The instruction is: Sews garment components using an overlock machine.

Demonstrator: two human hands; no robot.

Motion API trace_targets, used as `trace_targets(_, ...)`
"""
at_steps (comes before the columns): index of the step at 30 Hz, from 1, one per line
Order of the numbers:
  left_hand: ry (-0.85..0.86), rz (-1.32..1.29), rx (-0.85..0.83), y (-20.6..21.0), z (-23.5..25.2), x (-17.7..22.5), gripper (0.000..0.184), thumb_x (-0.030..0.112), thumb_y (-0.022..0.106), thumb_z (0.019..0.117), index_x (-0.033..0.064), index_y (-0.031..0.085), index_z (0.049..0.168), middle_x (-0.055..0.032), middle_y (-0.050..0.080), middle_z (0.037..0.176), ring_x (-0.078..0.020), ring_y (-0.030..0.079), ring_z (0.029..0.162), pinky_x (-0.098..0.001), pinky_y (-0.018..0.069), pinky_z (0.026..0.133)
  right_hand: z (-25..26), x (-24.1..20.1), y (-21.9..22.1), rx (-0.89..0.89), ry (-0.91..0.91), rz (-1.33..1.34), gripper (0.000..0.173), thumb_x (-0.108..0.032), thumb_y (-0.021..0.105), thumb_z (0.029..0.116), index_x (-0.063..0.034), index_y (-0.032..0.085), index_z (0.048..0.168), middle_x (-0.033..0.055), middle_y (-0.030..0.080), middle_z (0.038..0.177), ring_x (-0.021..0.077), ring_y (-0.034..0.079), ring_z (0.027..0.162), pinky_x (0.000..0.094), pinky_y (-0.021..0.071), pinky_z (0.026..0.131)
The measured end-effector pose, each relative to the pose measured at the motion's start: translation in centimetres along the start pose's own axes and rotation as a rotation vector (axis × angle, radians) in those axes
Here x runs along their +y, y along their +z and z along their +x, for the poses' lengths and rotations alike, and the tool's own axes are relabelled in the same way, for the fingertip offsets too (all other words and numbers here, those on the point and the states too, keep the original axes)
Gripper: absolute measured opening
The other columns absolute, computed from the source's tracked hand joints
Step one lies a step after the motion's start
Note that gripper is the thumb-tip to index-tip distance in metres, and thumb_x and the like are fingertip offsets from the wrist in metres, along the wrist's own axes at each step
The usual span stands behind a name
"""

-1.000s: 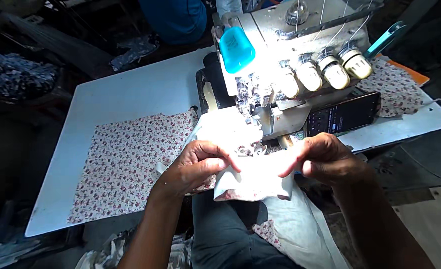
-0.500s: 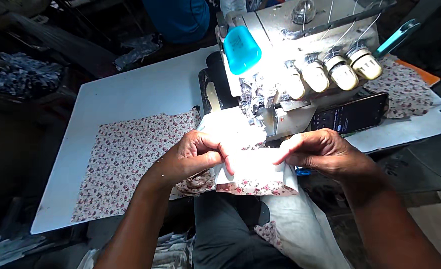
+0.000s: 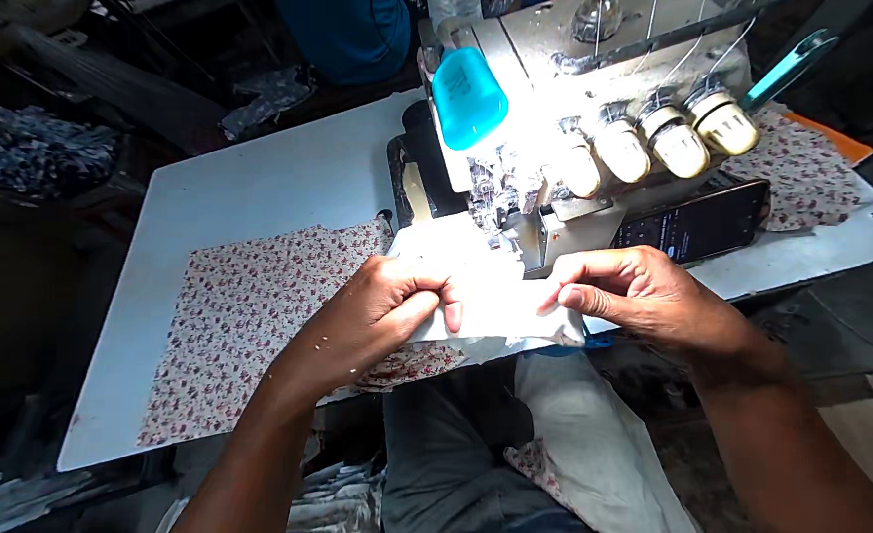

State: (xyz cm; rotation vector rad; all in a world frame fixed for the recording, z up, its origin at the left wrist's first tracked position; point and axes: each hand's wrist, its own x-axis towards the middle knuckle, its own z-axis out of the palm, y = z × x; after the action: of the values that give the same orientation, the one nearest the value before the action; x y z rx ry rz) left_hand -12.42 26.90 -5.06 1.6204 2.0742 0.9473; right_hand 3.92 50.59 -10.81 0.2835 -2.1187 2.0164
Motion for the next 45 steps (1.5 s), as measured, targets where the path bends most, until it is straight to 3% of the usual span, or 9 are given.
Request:
trace_targets(4,0.010,0.255,0.022,0.3,0.6,-0.2,0.011,0.023,0.058,0.0891,0.0188,0.067,0.085,0.0139,0.053,0.070,0.0063,0.049,0.062,-0.0141,0.0386,0.054,0.4,0.4,1.0,0.080,-0.023,-0.169,0.015,-0.015,0.074,0.0916,-0.0089,0.077,0.105,-0.0041,0.064,0.091,0.0029,0.061,0.080,0.0141,0.0533,0.066)
trace_targets(7,0.012,0.411,0.030,0.6,0.8,-0.7,0.030,0.043,0.069,0.0803,0.0197,0.070,0.099,0.0085,0.062,0.081,-0.0028,0.059,0.072,-0.0249,0.0472,0.059,0.5,1.1,2.0,0.136,-0.037,-0.283,0.025,-0.019,0.079,0.0881,-0.0135,0.079,0.113,-0.0058,0.059,0.090,0.0001,0.056,0.079,0.0107,0.0474,0.063)
trace_targets(11,-0.005,0.486,0.010,0.8,0.9,-0.9,0.043,0.043,0.072,0.0818,0.0131,0.071,0.112,-0.0048,0.068,0.102,-0.0195,0.066,0.090,-0.0399,0.0531,0.070,0.4,1.8,3.1,0.210,-0.014,-0.408,0.035,-0.027,0.081,0.0850,-0.0179,0.078,0.118,-0.0068,0.057,0.093,-0.0010,0.054,0.083,0.0122,0.0442,0.069)
trace_targets(15,0.029,0.463,0.062,0.8,1.0,-1.2,0.032,0.044,0.064,0.0918,0.0153,0.073,0.101,-0.0027,0.065,0.101,-0.0143,0.063,0.090,-0.0326,0.0504,0.072,0.4,2.2,4.3,0.306,0.021,-0.423,0.027,-0.021,0.082,0.0823,-0.0143,0.072,0.107,-0.0039,0.063,0.097,0.0021,0.060,0.086,0.0173,0.0508,0.073)
trace_targets(17,0.031,0.414,0.081,0.7,1.0,-1.3,0.026,0.040,0.064,0.0937,0.0163,0.074,0.097,-0.0011,0.066,0.101,-0.0108,0.063,0.091,-0.0289,0.0504,0.075,0.3,2.3,4.7,0.346,0.078,-0.390,0.024,-0.017,0.081,0.0830,-0.0145,0.066,0.102,-0.0032,0.065,0.097,0.0025,0.062,0.082,0.0194,0.0515,0.069)
trace_targets(22,0.035,0.367,0.089,0.6,1.3,-1.4,0.018,0.032,0.065,0.0947,0.0167,0.074,0.091,0.0021,0.068,0.097,-0.0070,0.063,0.091,-0.0259,0.0500,0.078,-0.3,2.8,4.9,0.403,0.076,-0.308,0.010,-0.020,0.077,0.0894,-0.0131,0.071,0.093,-0.0048,0.064,0.089,0.0005,0.057,0.070,0.0143,0.0476,0.060)
trace_targets(29,0.011,0.395,0.107,0.9,1.8,-1.1,0.019,0.031,0.063,0.0954,0.0169,0.072,0.086,0.0037,0.066,0.088,-0.0061,0.062,0.082,-0.0266,0.0478,0.069,-0.8,2.9,4.8,0.405,0.107,-0.160,0.004,-0.011,0.074,0.0912,-0.0076,0.073,0.093,-0.0008,0.070,0.093,0.0043,0.067,0.076,0.0179,0.0586,0.069)
trace_targets(35,-0.008,0.427,0.136,1.1,2.0,-0.8,0.015,0.027,0.062,0.0928,0.0166,0.068,0.084,0.0050,0.061,0.079,-0.0051,0.058,0.072,-0.0253,0.0443,0.061,-0.7,3.3,4.8,0.442,0.114,-0.191,0.003,-0.012,0.071,0.0920,-0.0109,0.070,0.094,-0.0050,0.068,0.077,0.0000,0.061,0.063,0.0139,0.0507,0.058)
trace_targets(45,-0.060,0.435,0.169,1.4,1.9,-0.5,0.016,0.029,0.065,0.0932,0.0167,0.066,0.082,0.0048,0.059,0.076,-0.0060,0.056,0.068,-0.0264,0.0425,0.058,-0.4,3.5,4.8,0.474,0.101,-0.173,0.007,-0.010,0.074,0.0890,-0.0117,0.067,0.091,-0.0044,0.067,0.074,0.0012,0.061,0.060,0.0145,0.0499,0.055)
